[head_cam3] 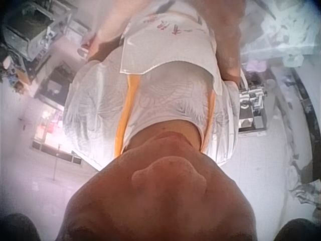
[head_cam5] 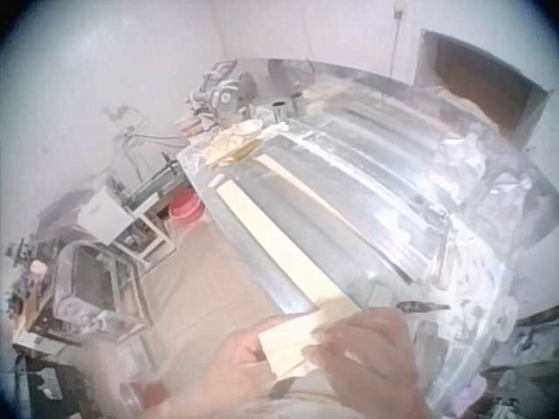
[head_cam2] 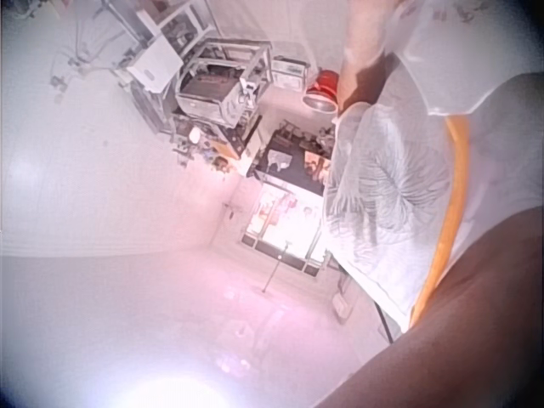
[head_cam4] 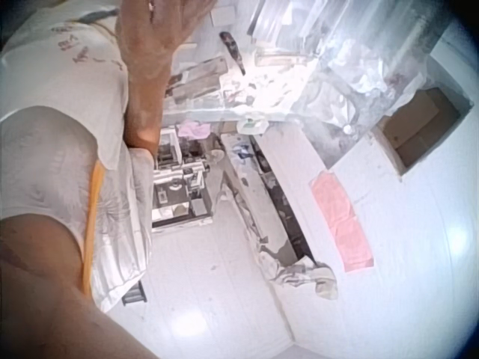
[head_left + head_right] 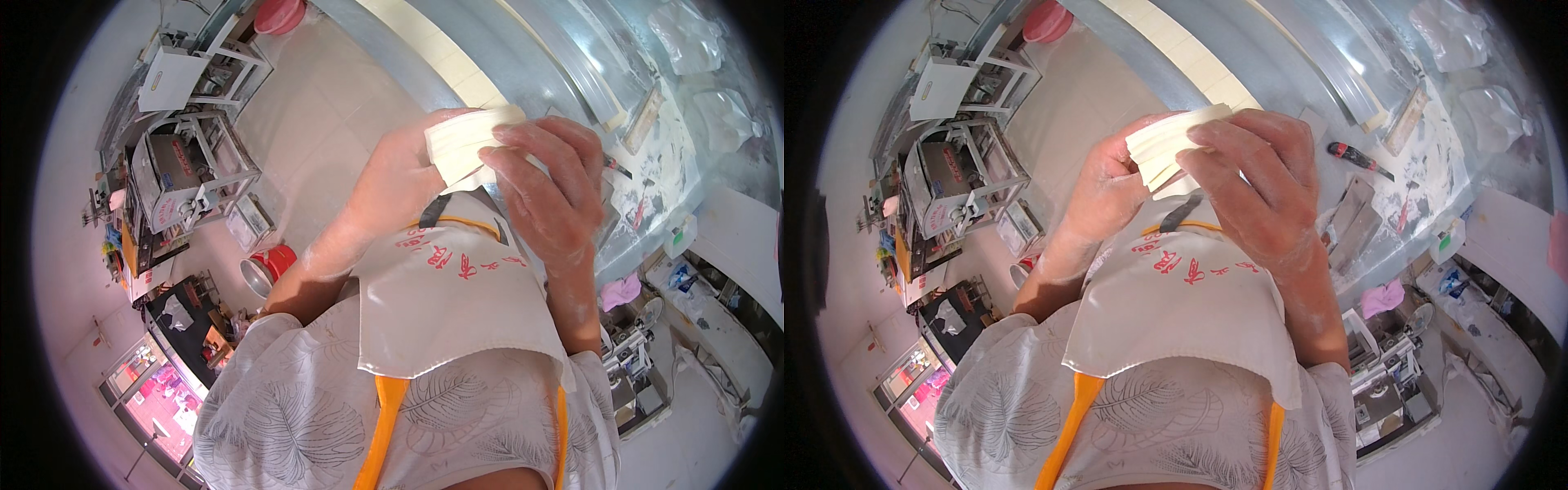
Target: The person flattens a sheet of dough on a metal countertop, cuts it into strips, and then into smaller squares. They separate the squares by hand and place them into a plastic bag.
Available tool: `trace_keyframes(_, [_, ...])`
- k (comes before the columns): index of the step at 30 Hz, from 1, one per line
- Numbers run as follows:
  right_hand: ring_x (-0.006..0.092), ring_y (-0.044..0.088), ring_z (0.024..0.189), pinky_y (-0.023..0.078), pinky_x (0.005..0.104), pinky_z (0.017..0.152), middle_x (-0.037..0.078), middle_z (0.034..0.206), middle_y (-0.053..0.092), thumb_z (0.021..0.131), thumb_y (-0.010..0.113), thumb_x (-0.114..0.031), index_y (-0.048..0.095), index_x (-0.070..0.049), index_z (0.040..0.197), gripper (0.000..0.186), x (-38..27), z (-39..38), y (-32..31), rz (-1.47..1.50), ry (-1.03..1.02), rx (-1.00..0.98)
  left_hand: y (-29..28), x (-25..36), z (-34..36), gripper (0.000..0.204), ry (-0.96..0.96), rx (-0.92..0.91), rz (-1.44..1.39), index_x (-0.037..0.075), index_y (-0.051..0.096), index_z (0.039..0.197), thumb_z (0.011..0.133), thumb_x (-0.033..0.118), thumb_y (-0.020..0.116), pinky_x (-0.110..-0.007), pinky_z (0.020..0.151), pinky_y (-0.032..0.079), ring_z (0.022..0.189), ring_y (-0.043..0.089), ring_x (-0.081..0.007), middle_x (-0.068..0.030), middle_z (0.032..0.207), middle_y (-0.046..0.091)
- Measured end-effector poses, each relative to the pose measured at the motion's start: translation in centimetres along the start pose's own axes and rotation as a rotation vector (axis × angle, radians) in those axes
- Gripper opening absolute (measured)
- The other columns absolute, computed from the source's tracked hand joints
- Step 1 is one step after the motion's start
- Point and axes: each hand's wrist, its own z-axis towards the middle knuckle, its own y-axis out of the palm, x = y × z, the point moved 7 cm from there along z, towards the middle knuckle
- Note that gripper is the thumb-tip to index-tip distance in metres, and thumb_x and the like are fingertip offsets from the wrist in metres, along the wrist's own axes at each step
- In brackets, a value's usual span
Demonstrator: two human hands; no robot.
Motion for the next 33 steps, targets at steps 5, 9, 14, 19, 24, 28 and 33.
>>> trace_keyframes(5, [0.0259,0.069,0.103,0.051,0.0388,0.086,0.005,0.116,0.076,0.075,0.08,-0.008,0.075,-0.006,0.107,0.032,-0.1,-0.2,0.4,0.005,-0.053,-0.06,0.2,0.5,-0.4,0.044,-0.021,0.031,0.07,0.001,0.06,0.145,0.101,0.006,0.065,-0.03,0.102,0.052,0.119,0.064,-0.0125,-0.0046,0.131,0.069])
trace_keyframes(9, [0.0251,0.068,0.105,0.05,0.04,0.089,0.004,0.118,0.074,0.076,0.079,-0.01,0.075,-0.008,0.109,0.034,-0.4,-0.2,0.6,-0.017,-0.063,-0.104,0.4,0.9,-0.5,0.044,-0.026,0.028,0.082,0.001,0.059,0.145,0.102,0.008,0.066,-0.03,0.101,0.052,0.119,0.064,-0.0125,-0.0046,0.131,0.069])
trace_keyframes(14, [0.0245,0.063,0.107,0.046,0.0419,0.093,0.002,0.114,0.071,0.077,0.077,-0.009,0.075,-0.008,0.109,0.032,-0.6,-0.5,1.0,-0.033,-0.031,-0.144,-0.1,-0.2,-0.6,0.044,-0.038,0.026,0.021,0.0,0.059,0.145,0.101,0.007,0.066,-0.031,0.102,0.053,0.119,0.065,-0.0133,-0.0061,0.132,0.068])
trace_keyframes(19, [0.0267,0.062,0.106,0.042,0.0437,0.093,0.001,0.111,0.068,0.076,0.074,-0.001,0.073,-0.01,0.107,0.032,0.1,-0.6,1.9,0.047,0.069,-0.263,-0.3,-2.0,-0.9,0.053,-0.173,-0.042,-0.308,-0.006,0.057,0.144,0.092,-0.002,0.067,-0.034,0.104,0.053,0.12,0.067,-0.0189,-0.0114,0.134,0.068])
trace_keyframes(24, [0.026,0.067,0.105,0.043,0.0447,0.094,0.003,0.109,0.072,0.075,0.071,0.007,0.073,-0.009,0.105,0.034,1.1,-0.8,2.3,0.17,0.142,-0.367,-1.6,-4.8,-1.4,0.063,-0.264,-0.087,-0.584,-0.009,0.054,0.145,0.084,-0.001,0.068,-0.042,0.108,0.053,0.124,0.067,-0.0269,-0.0182,0.139,0.065])
trace_keyframes(28, [0.0246,0.072,0.098,0.052,0.0397,0.09,0.007,0.107,0.075,0.082,0.069,0.01,0.074,-0.004,0.109,0.031,3.8,-1.5,1.7,0.307,0.48,-0.344,-2.3,-5.7,-1.3,0.057,-0.334,-0.055,-0.812,-0.009,0.05,0.147,0.097,0.01,0.068,-0.048,0.114,0.051,0.13,0.065,-0.0305,-0.0211,0.145,0.061])
trace_keyframes(33, [0.0125,0.068,0.091,0.055,0.0281,0.085,0.007,0.105,0.076,0.097,0.068,-0.003,0.075,0.0,0.12,0.024,12.4,-7.9,1.7,0.184,1.088,-0.307,-4.3,-7.2,-1.6,0.047,-0.289,0.103,-0.634,-0.005,0.05,0.149,0.111,0.021,0.058,-0.047,0.114,0.053,0.133,0.064,-0.0291,-0.0178,0.145,0.062])
